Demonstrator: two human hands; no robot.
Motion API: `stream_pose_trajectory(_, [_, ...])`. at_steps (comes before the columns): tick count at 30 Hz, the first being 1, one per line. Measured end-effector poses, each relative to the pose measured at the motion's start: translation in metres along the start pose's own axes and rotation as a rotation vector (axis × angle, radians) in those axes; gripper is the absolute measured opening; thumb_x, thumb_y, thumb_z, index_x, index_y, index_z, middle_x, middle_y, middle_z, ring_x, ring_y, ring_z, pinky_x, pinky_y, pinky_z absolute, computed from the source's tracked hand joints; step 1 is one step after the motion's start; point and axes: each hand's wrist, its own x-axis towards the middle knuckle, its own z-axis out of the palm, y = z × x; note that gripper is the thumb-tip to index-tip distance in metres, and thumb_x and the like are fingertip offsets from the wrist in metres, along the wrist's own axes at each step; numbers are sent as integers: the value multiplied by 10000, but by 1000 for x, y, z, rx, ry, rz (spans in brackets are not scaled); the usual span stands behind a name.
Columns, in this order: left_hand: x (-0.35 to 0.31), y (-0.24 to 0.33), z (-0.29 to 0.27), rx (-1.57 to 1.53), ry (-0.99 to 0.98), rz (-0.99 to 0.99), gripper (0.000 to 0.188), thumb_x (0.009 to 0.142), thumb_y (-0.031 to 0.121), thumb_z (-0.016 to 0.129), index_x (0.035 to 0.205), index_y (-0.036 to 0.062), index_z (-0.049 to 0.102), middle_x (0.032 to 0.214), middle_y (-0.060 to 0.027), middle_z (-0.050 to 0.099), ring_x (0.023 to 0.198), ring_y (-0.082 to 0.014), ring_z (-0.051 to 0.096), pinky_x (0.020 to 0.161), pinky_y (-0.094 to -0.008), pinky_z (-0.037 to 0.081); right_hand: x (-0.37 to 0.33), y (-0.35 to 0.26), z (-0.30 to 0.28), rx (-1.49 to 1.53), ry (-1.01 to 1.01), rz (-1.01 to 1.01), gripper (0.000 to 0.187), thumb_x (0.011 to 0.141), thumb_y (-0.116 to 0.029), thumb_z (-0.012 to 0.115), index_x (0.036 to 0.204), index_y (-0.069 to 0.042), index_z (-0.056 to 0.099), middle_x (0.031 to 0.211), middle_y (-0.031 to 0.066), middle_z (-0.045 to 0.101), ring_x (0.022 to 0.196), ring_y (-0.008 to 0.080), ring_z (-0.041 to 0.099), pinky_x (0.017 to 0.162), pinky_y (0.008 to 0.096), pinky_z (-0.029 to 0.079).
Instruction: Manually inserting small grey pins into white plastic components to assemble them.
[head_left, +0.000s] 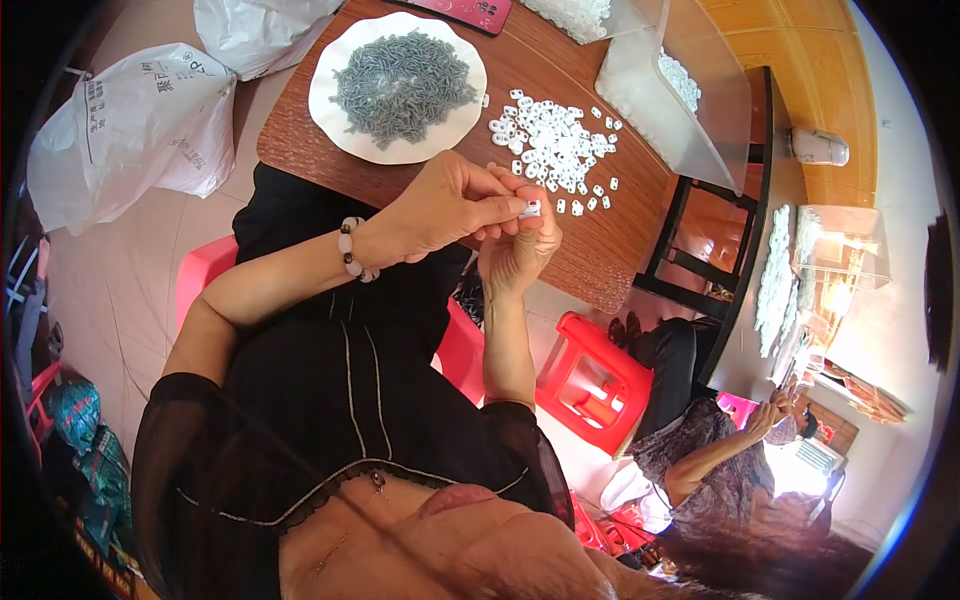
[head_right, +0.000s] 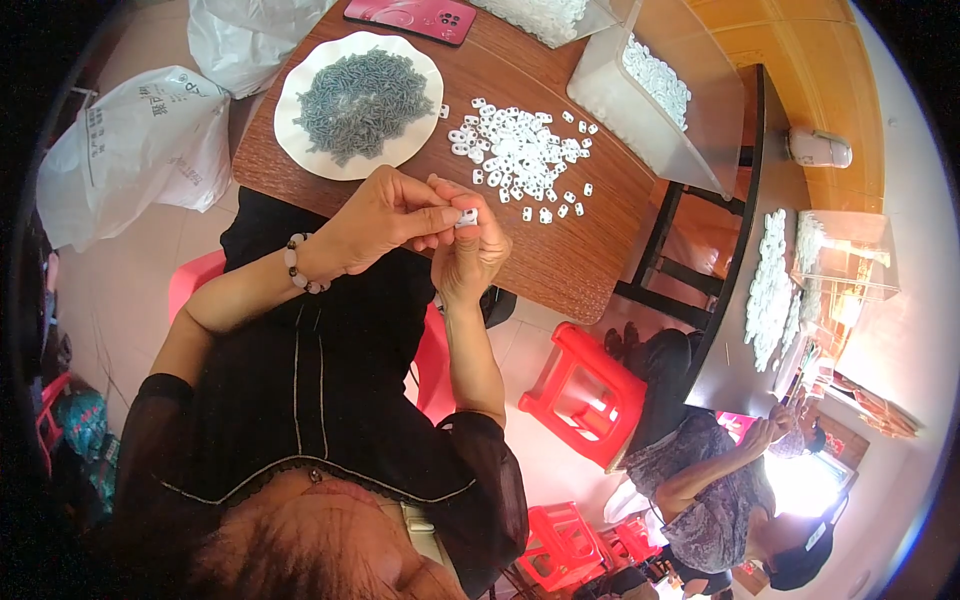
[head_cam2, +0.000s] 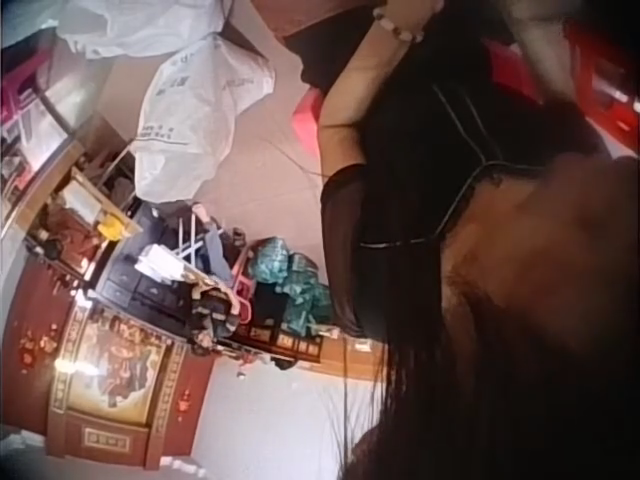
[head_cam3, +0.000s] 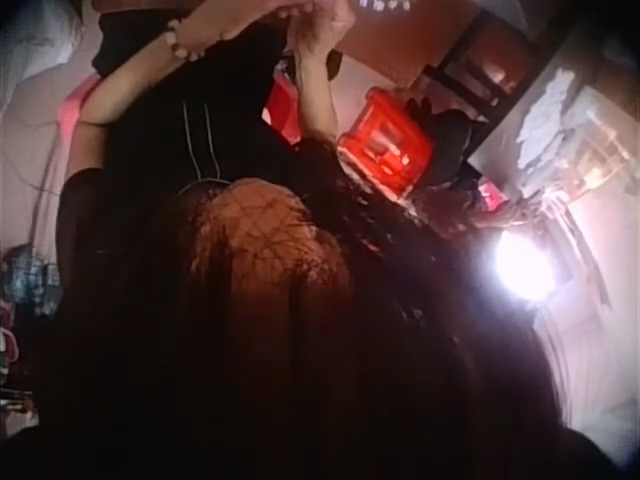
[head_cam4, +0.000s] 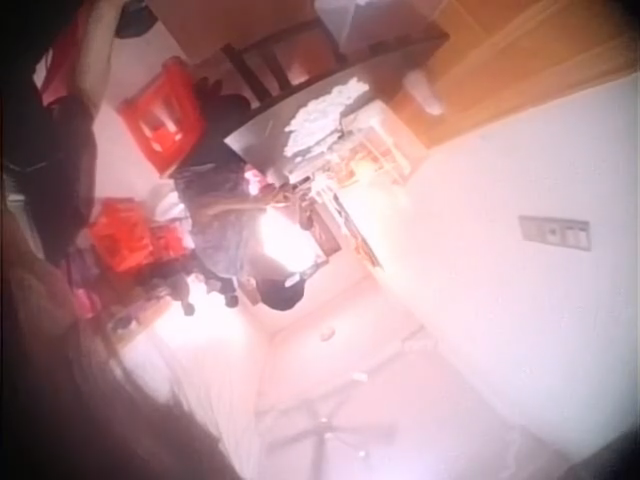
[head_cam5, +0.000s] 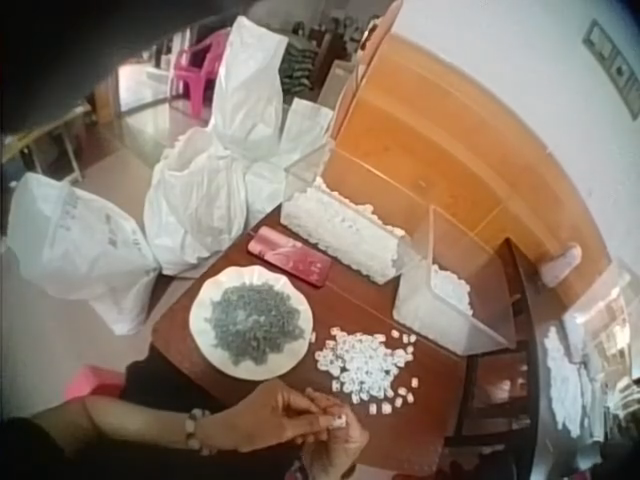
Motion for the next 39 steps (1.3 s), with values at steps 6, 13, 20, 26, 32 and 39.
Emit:
stream_pose_trajectory(6, [2,-5,-2,36,-16,5,171,869,150,685,831,-14,714,672,-22,628,591,-49,539,521,-183,430,-1,3,5,48,48,-17,370,939,-321,585,1011,42,606,1067,164,635,1106,306,573,975,437,425])
stream_pose_trajectory(13, [14,-4,0,-8,-23,41,189,892,161,658,818,-4,714,701,-24,646,632,-52,539,575,-195,447,4,-1,-5,131,68,128,399,943,-330,579,1082,44,587,1137,198,616,863,181,604,694,282,514])
stream_pose_trajectory(20, [24,-10,1,54,-10,86,205,912,163,632,833,-8,712,722,-23,659,640,-54,541,593,-207,454,10,4,-22,113,17,96,566,930,-423,558,1246,44,511,1225,229,563,903,193,584,658,256,499])
stream_pose_trajectory(26, [25,-13,-1,78,-3,94,204,920,167,622,859,-9,704,710,-10,634,653,-47,543,599,-194,449,12,2,-27,160,-47,153,581,940,-419,539,1263,60,486,1256,231,541,1084,263,567,790,311,511])
stream_pose_trajectory(32, [27,-17,-6,86,-8,31,201,920,185,625,893,0,698,721,-7,626,651,-43,530,578,-188,428,15,1,-22,65,-39,110,608,937,-422,550,1255,91,486,1249,241,547,989,228,584,770,316,503])
stream_pose_trajectory(39, [21,-9,-6,34,-3,55,208,912,170,626,812,-5,678,701,-17,635,610,-45,532,553,-197,437,17,0,-32,-153,-59,32,480,908,-290,640,1195,87,560,1174,234,609,1012,224,610,858,326,494])
